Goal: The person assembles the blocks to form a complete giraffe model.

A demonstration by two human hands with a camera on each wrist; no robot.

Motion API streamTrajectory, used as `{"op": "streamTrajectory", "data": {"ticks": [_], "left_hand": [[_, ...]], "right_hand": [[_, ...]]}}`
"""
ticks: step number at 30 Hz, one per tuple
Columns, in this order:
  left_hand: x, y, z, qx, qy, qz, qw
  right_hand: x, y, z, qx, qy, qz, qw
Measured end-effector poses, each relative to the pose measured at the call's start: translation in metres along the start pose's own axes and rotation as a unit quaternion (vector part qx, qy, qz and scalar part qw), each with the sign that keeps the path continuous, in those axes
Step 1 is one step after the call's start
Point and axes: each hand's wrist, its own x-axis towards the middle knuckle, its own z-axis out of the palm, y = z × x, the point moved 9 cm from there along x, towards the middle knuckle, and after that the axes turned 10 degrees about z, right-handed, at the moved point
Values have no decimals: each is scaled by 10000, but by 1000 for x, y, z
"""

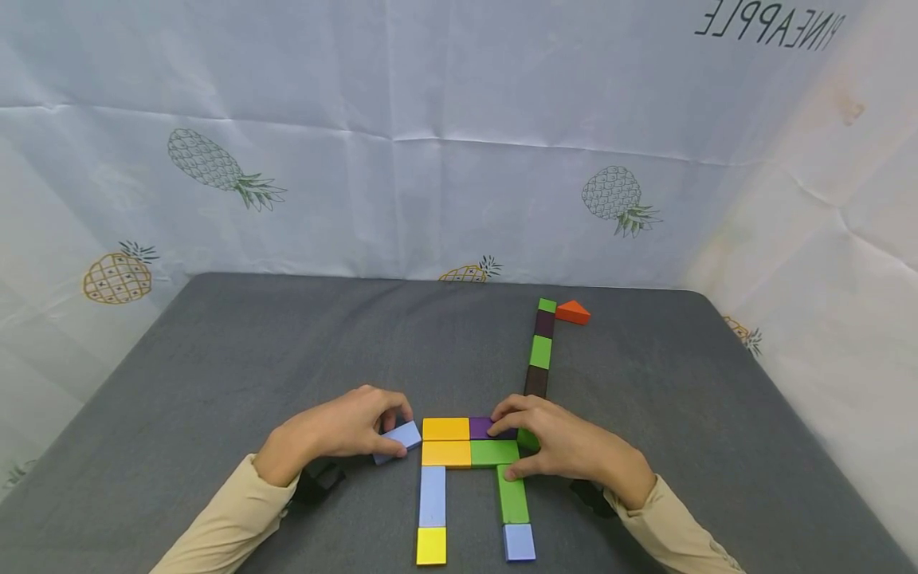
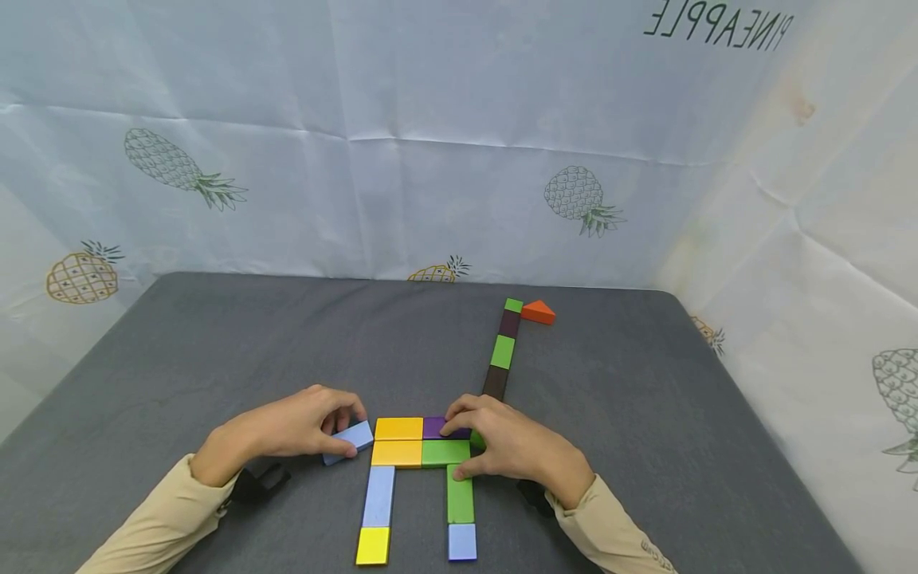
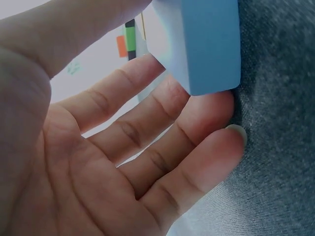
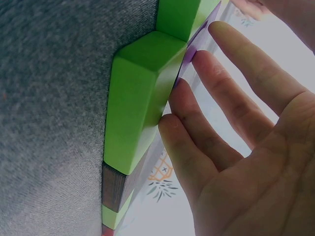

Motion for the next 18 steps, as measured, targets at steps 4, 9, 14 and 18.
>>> {"op": "streamTrajectory", "data": {"ticks": [4, 9, 14, 18], "left_hand": [[0, 1, 1, -11, -28, 0, 10000], [0, 3, 0, 39, -16, 17, 10000], [0, 4, 0, 36, -24, 16, 10000], [0, 5, 0, 32, -26, 30, 10000]], "right_hand": [[0, 0, 0, 3, 1, -4, 10000], [0, 0, 0, 8, -5, -1, 10000], [0, 0, 0, 40, -8, 9, 10000], [1, 1, 0, 59, -14, 10, 10000]]}}
